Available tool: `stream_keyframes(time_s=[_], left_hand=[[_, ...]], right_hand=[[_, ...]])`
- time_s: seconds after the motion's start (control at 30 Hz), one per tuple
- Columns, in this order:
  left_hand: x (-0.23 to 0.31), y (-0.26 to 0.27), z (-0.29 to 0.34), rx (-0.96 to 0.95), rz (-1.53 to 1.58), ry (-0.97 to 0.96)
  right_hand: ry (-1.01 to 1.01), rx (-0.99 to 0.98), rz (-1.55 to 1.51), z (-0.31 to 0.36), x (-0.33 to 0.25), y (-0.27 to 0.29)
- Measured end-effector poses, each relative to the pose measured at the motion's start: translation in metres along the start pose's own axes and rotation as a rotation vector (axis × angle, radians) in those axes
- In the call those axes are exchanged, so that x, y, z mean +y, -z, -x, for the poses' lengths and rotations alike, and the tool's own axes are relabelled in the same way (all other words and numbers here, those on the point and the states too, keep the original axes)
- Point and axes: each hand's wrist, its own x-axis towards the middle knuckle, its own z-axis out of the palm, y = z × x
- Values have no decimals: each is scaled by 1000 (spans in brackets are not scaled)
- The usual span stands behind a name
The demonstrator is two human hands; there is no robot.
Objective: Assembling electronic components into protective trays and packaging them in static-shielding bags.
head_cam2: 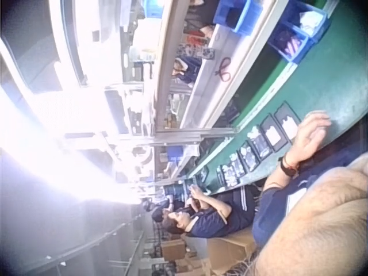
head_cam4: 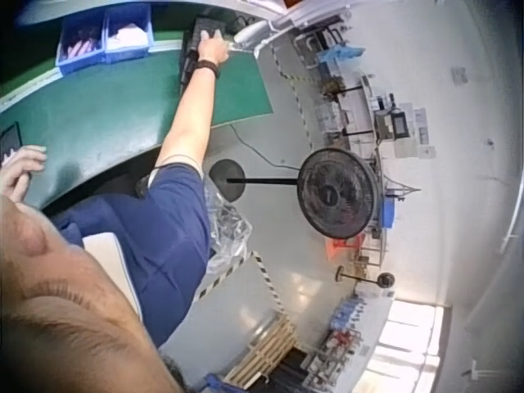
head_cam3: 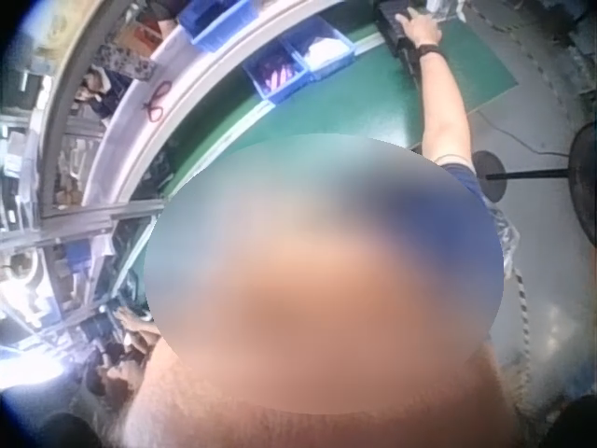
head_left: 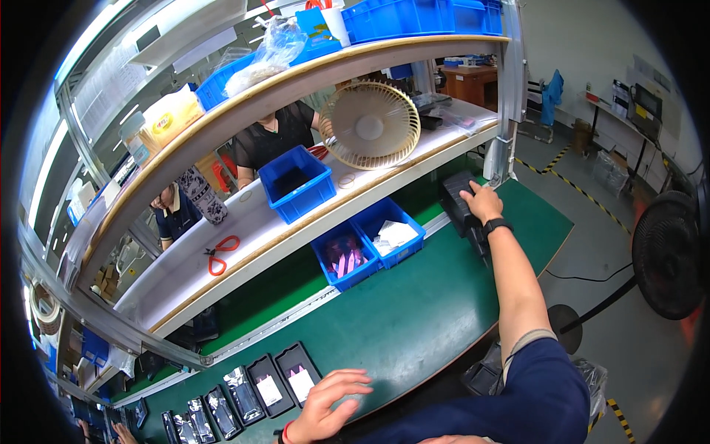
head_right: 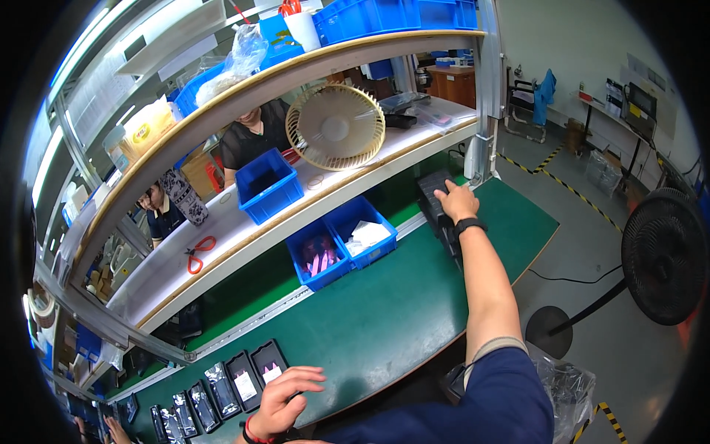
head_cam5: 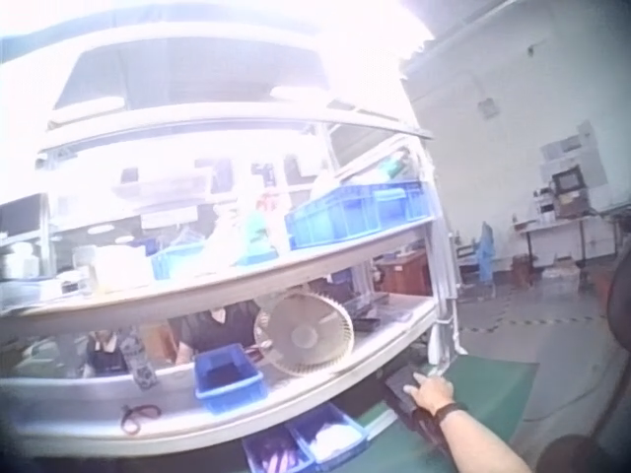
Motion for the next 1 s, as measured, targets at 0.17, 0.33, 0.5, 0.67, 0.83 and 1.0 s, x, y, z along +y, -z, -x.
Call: stream_keyframes(time_s=[0.17, 0.33, 0.5, 0.67, 0.83, 1.0], left_hand=[[-18, -41, -107, -368, 151, 42], [-100, -140, -225, -132, 189, 373], [-114, -200, -247, 48, 544, 452], [-122, -200, -261, -56, 643, 606], [-130, -162, -246, -32, 891, 552], [-106, -117, -182, -68, 879, 563]], right_hand=[[46, 112, 7, 60, 3, 1], [92, 136, -38, 117, 4, 14], [84, 153, -206, 148, 17, 23], [83, 282, -195, 147, 22, 18], [33, 250, -258, 121, 20, 24], [-6, 235, -170, 37, 24, 3]])
